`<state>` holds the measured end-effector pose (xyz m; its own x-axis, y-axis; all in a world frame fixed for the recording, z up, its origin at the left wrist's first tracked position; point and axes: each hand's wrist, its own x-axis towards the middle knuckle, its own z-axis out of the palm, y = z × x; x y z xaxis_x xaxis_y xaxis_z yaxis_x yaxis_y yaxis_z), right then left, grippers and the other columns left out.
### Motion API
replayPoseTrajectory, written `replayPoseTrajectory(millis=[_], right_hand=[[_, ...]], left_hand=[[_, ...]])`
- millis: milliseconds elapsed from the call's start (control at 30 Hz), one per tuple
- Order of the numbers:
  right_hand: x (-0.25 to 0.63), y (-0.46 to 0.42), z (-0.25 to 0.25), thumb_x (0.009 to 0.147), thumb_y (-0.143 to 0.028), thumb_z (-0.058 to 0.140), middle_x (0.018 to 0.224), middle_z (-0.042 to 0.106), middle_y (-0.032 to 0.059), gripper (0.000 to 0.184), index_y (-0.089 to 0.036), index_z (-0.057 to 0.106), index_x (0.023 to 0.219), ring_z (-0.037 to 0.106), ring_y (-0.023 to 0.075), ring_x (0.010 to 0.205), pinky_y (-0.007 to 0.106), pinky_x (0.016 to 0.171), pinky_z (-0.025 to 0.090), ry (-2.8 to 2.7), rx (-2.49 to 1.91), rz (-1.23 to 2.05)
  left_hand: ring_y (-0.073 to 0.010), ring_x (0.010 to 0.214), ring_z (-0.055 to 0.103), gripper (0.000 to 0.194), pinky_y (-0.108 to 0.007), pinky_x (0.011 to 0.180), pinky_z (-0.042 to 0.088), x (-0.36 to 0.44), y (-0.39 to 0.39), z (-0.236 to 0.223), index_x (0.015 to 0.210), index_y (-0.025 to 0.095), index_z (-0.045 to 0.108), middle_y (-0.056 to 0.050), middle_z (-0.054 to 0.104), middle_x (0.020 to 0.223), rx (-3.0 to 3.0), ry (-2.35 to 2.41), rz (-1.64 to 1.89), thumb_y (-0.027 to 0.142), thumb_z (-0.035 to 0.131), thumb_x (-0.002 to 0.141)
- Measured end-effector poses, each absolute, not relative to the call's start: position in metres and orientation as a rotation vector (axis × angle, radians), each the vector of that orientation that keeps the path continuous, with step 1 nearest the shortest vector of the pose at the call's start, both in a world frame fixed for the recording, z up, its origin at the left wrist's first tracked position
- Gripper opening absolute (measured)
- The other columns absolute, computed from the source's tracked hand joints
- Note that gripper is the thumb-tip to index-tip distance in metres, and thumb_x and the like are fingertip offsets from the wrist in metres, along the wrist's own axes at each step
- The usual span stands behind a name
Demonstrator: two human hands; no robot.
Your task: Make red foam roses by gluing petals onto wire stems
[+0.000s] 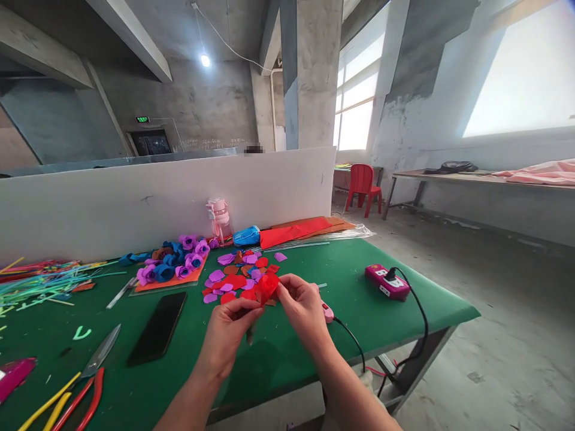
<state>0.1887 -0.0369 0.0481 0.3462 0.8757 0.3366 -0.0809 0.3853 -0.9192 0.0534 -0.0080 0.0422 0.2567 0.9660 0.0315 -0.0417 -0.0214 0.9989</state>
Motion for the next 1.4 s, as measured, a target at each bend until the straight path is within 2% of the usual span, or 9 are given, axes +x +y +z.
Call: replayPoseTrajectory(millis=[300,733,1267,1400], right_hand=[[0.1908,-0.042,0.055,0.074,-0.024,0.055,0.066,0.064,0.0007,0.011,-0.017,0.059,0.067,0.06,0.014,0.064,0.023,0.062,0.046,-1.032,-0.931,0.856],[0.1886,-0.0437,0.0567,0.074,-0.027,0.057,0.064,0.063,0.0007,0.013,-0.017,0.059,0.067,0.059,0.0143,0.065,0.025,0.064,0.048,-1.008,-0.896,0.877],[0.1881,-0.0438,0.0561,0.076,-0.031,0.06,0.067,0.065,0.0012,0.016,-0.018,0.061,0.068,0.06,0.0152,0.066,0.028,0.068,0.049,-0.987,-0.837,0.911],[0.1888,-0.0449,0.0563,0.077,-0.036,0.058,0.069,0.066,0.0026,0.021,-0.017,0.066,0.075,0.061,0.0165,0.069,0.026,0.066,0.048,-1.001,-0.885,0.905]], left_hand=[[-0.0059,0.041,0.04,0.025,-0.018,0.033,0.032,0.0532,-0.0097,0.0453,0.067,0.014,0.068,0.002,0.054,0.053,1.301,0.977,1.022,0.034,0.077,0.056],[-0.0068,0.044,0.044,0.02,-0.018,0.039,0.035,0.053,-0.0092,0.0449,0.066,0.015,0.068,0.002,0.056,0.056,1.33,0.964,1.069,0.031,0.076,0.058],[-0.0059,0.04,0.04,0.022,-0.018,0.035,0.031,0.0531,-0.0124,0.0493,0.063,0.015,0.068,0.003,0.053,0.051,1.304,0.962,1.044,0.032,0.077,0.054],[-0.0056,0.04,0.039,0.023,-0.018,0.035,0.031,0.0529,-0.0125,0.0493,0.064,0.014,0.068,0.003,0.052,0.051,1.308,0.967,1.04,0.033,0.077,0.055]])
